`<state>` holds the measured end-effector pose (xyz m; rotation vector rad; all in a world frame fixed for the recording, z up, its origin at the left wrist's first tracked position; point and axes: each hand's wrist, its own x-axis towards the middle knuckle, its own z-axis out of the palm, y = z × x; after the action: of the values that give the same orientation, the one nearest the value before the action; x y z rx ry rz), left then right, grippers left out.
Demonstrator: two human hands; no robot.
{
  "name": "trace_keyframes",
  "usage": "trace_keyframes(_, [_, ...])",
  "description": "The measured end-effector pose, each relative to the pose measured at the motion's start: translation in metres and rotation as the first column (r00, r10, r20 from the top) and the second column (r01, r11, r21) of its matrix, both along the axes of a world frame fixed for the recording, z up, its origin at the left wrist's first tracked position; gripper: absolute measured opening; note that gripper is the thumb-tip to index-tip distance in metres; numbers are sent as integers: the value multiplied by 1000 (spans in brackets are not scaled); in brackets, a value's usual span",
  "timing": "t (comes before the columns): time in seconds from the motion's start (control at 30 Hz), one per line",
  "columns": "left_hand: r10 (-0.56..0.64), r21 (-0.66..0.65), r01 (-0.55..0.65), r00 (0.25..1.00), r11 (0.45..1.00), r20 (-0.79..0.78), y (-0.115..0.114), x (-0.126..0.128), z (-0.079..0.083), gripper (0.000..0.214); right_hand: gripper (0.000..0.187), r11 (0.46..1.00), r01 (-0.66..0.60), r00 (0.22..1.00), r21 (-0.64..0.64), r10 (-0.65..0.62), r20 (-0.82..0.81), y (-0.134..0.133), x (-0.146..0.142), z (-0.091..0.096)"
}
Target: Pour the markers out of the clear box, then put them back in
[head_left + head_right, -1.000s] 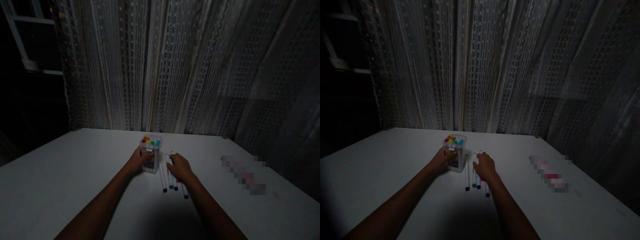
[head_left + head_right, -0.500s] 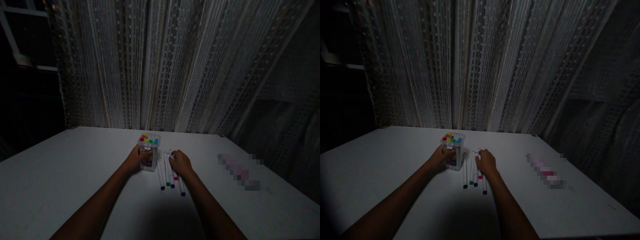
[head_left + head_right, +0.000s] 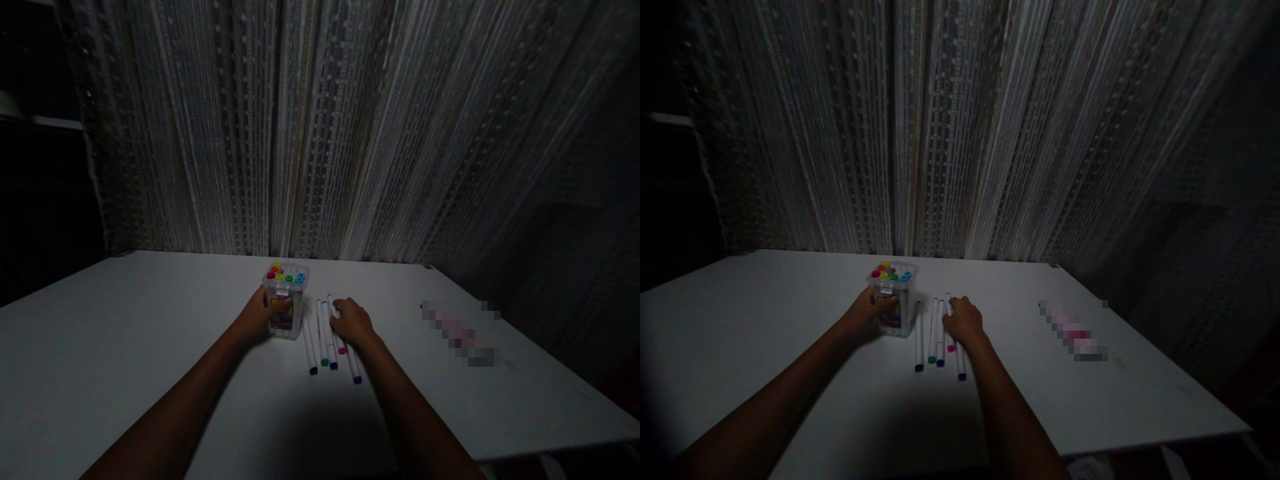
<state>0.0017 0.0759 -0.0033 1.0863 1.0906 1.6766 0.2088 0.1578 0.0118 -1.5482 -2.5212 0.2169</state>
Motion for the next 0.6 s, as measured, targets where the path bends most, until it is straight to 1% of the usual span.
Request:
trace_keyframes(0.07, [8,6,-8,1000,1000,-6,1,-1,0,55,47,1000,-4,1000,-10,4,-7,0,0,0])
trace_keyframes(0.13, [9,11,-9,1000,1000,-18,0,-1,1,56,47,1000,-6,1000,-15,6,-19,0,1,0])
trace_keyframes(0.33, [35,2,-35,999,999,-26,-2,1,6,57,32,1000,8,998,25,-6,-70,1,0,1])
trace_keyframes(0.47, [36,2,-36,999,999,-26,-4,2,6,55,23,998,14,996,56,-9,-85,1,-1,0])
trace_keyframes(0.53, [28,4,-28,999,1000,-18,-3,1,5,54,26,998,16,996,54,-12,-85,1,-1,-1])
trace_keyframes(0.6, [20,3,-20,1000,1000,-8,-3,0,4,55,33,999,7,997,42,-4,-77,1,-1,-1])
